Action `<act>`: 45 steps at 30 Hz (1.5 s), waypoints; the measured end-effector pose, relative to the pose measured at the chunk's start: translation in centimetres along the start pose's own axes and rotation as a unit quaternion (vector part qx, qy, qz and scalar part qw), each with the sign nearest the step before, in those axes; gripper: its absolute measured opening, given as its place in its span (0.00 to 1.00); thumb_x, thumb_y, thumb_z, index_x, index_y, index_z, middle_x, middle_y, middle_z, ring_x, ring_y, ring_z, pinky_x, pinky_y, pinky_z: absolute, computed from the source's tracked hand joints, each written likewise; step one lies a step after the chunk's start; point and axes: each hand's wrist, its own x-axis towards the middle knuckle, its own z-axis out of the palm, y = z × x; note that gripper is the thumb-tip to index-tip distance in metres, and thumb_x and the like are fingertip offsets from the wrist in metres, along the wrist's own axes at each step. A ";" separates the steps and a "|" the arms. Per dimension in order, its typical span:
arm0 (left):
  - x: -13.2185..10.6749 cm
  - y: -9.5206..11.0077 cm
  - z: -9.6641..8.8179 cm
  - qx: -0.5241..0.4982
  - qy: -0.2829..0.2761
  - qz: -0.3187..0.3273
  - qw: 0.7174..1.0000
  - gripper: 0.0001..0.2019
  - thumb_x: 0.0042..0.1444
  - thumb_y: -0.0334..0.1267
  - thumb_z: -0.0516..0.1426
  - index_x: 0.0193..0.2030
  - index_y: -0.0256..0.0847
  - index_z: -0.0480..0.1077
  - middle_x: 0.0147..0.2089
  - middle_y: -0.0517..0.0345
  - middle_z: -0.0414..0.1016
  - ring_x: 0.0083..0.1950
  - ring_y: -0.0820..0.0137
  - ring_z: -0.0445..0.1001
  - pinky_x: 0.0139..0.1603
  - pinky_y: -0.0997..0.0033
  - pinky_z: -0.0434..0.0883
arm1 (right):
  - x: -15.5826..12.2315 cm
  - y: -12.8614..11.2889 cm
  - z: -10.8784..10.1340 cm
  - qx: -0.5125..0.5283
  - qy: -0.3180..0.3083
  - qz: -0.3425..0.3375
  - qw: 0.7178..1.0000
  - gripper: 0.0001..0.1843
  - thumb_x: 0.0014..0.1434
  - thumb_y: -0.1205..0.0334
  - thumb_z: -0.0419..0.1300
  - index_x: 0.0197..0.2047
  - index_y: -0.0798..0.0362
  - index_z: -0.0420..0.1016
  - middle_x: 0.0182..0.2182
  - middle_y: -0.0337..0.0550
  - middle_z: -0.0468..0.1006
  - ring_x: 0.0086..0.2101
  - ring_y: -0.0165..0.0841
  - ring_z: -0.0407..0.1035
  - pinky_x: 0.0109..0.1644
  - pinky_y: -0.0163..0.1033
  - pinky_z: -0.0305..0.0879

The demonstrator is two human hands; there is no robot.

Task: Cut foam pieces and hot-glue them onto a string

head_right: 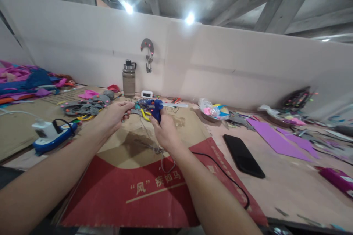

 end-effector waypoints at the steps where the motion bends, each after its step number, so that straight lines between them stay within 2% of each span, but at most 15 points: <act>1: 0.0 0.0 0.0 0.001 -0.001 -0.001 1.000 0.11 0.40 0.40 0.63 0.26 0.34 0.70 0.19 0.64 0.61 0.18 0.82 0.56 0.16 0.81 0.47 | 0.0 -0.1 0.0 -0.001 -0.003 0.001 1.000 0.17 0.57 0.54 0.52 0.48 0.53 0.66 0.33 0.45 0.76 0.32 0.36 0.69 0.37 0.39 0.63; 5: -0.1 0.2 0.1 0.003 -0.001 0.001 1.000 0.11 0.39 0.40 0.63 0.25 0.34 0.70 0.18 0.64 0.60 0.18 0.82 0.55 0.16 0.80 0.47 | 0.0 -0.1 0.0 -0.006 -0.017 0.005 1.000 0.19 0.57 0.54 0.51 0.49 0.53 0.65 0.32 0.45 0.76 0.31 0.37 0.69 0.36 0.40 0.62; 10: 0.1 -0.1 0.0 0.001 -0.004 0.002 1.000 0.12 0.39 0.41 0.63 0.25 0.34 0.69 0.19 0.63 0.61 0.18 0.82 0.56 0.16 0.81 0.47 | 0.1 0.1 0.0 -0.004 -0.013 -0.003 1.000 0.18 0.58 0.55 0.51 0.49 0.53 0.65 0.35 0.46 0.76 0.33 0.37 0.69 0.36 0.39 0.62; 15: 0.2 -0.1 -0.1 0.003 -0.004 -0.001 1.000 0.12 0.38 0.41 0.63 0.26 0.34 0.70 0.20 0.63 0.61 0.19 0.82 0.56 0.16 0.81 0.48 | 0.0 -0.1 -0.1 -0.023 -0.015 0.003 1.000 0.17 0.57 0.54 0.51 0.48 0.53 0.66 0.31 0.45 0.75 0.30 0.36 0.69 0.34 0.38 0.61; 22: -0.1 0.2 0.1 -0.012 0.000 -0.009 1.000 0.12 0.37 0.40 0.64 0.24 0.34 0.69 0.19 0.64 0.60 0.19 0.82 0.55 0.15 0.81 0.47 | 0.0 -0.1 -0.2 -0.015 -0.018 0.000 1.000 0.18 0.57 0.54 0.52 0.49 0.53 0.65 0.33 0.46 0.76 0.31 0.37 0.69 0.35 0.39 0.61; 31: 0.0 0.4 0.0 -0.046 -0.001 -0.044 0.998 0.11 0.36 0.37 0.64 0.25 0.33 0.69 0.23 0.62 0.65 0.20 0.83 0.58 0.15 0.84 0.50 | 0.1 0.4 0.2 -0.001 -0.008 -0.008 1.000 0.19 0.57 0.55 0.52 0.51 0.52 0.64 0.35 0.46 0.76 0.33 0.37 0.70 0.36 0.40 0.62; 45: 0.1 0.5 0.1 -0.058 0.002 -0.053 0.997 0.11 0.35 0.36 0.64 0.24 0.33 0.69 0.23 0.59 0.68 0.19 0.82 0.58 0.15 0.84 0.50 | 0.1 -0.1 -0.1 -0.016 -0.001 0.003 1.000 0.14 0.56 0.56 0.54 0.45 0.52 0.66 0.31 0.45 0.75 0.30 0.38 0.69 0.33 0.40 0.61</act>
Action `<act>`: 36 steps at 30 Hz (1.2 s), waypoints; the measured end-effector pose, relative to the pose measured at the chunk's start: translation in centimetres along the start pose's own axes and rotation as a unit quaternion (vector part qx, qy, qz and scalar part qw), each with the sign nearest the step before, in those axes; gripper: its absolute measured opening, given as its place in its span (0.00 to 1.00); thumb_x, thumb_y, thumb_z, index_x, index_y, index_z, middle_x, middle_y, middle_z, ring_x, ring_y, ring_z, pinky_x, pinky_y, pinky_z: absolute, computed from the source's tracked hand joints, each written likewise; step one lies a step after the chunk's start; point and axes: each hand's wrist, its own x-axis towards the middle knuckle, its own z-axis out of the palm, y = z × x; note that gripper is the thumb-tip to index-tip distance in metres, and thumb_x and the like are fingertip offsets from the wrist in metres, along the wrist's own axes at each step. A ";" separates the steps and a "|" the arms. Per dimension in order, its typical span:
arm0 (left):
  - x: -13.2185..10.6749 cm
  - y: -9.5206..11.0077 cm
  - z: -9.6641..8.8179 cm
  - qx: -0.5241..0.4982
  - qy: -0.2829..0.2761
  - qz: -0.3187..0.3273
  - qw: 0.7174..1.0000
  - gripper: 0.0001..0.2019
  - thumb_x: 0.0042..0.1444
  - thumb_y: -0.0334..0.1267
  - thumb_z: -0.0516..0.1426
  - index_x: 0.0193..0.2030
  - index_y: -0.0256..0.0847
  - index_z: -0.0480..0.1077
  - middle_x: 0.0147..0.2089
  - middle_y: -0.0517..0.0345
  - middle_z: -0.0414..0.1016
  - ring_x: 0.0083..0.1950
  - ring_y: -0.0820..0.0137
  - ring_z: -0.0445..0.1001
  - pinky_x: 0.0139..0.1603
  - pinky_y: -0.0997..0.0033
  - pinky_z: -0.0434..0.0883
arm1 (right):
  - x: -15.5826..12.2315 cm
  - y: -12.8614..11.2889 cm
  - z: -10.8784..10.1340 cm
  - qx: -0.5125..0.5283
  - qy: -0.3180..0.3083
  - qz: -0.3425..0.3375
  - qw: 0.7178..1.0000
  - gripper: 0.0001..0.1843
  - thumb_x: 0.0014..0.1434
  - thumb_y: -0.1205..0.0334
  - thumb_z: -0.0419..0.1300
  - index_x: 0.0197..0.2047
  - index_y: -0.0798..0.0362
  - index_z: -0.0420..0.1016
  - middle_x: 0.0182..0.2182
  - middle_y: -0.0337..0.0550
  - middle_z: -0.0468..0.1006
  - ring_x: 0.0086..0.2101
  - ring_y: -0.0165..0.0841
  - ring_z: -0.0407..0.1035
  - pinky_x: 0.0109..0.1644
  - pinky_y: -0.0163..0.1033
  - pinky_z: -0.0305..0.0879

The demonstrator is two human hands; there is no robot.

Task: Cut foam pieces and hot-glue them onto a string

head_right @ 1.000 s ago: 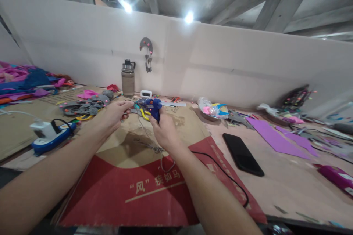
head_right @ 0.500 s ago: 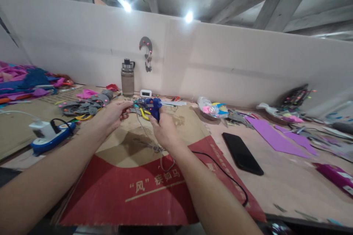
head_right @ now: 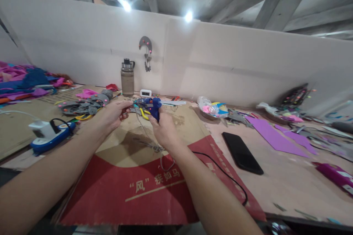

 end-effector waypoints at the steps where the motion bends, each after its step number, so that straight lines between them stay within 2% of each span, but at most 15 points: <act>1: 0.0 0.0 0.0 -0.001 -0.002 0.000 1.000 0.11 0.35 0.36 0.64 0.24 0.33 0.69 0.23 0.59 0.68 0.19 0.83 0.58 0.14 0.84 0.49 | 0.0 0.0 0.0 0.000 -0.001 0.001 1.000 0.15 0.56 0.56 0.53 0.46 0.52 0.66 0.31 0.45 0.75 0.30 0.38 0.69 0.33 0.40 0.61; 6: 0.0 0.0 0.0 0.004 0.005 -0.003 1.000 0.09 0.36 0.35 0.64 0.24 0.33 0.70 0.23 0.60 0.67 0.19 0.83 0.58 0.15 0.84 0.50 | 0.1 0.0 0.0 0.012 0.003 0.000 1.000 0.16 0.57 0.57 0.53 0.48 0.51 0.65 0.33 0.46 0.76 0.33 0.39 0.69 0.36 0.41 0.62; 12: -0.1 0.0 0.1 0.003 0.005 -0.004 1.000 0.10 0.35 0.36 0.64 0.24 0.34 0.70 0.22 0.60 0.67 0.19 0.83 0.58 0.15 0.84 0.50 | 0.0 -0.1 -0.1 -0.005 -0.002 0.009 1.000 0.14 0.56 0.56 0.53 0.45 0.52 0.66 0.30 0.45 0.75 0.29 0.37 0.69 0.33 0.40 0.61; 17: -0.1 0.0 0.1 0.007 0.000 0.001 1.000 0.10 0.35 0.35 0.64 0.24 0.34 0.70 0.22 0.61 0.66 0.19 0.83 0.58 0.15 0.84 0.50 | 0.0 -0.1 -0.1 0.012 0.004 -0.003 1.000 0.14 0.56 0.57 0.53 0.45 0.51 0.65 0.32 0.45 0.76 0.30 0.36 0.69 0.33 0.39 0.61; 27: 0.0 0.0 0.0 0.006 -0.003 -0.003 1.000 0.09 0.36 0.35 0.64 0.25 0.33 0.70 0.23 0.60 0.67 0.19 0.83 0.59 0.15 0.83 0.50 | -0.1 -0.3 -0.2 -0.002 -0.009 0.016 1.000 0.14 0.56 0.56 0.53 0.44 0.53 0.66 0.31 0.44 0.76 0.29 0.36 0.69 0.32 0.38 0.61; 36: 0.0 0.0 -0.1 0.005 -0.005 -0.004 1.000 0.10 0.35 0.35 0.64 0.24 0.34 0.70 0.22 0.61 0.67 0.19 0.82 0.59 0.15 0.83 0.50 | 0.0 -0.1 -0.2 0.022 0.007 0.001 1.000 0.16 0.57 0.56 0.52 0.48 0.51 0.65 0.36 0.47 0.76 0.34 0.39 0.70 0.37 0.41 0.63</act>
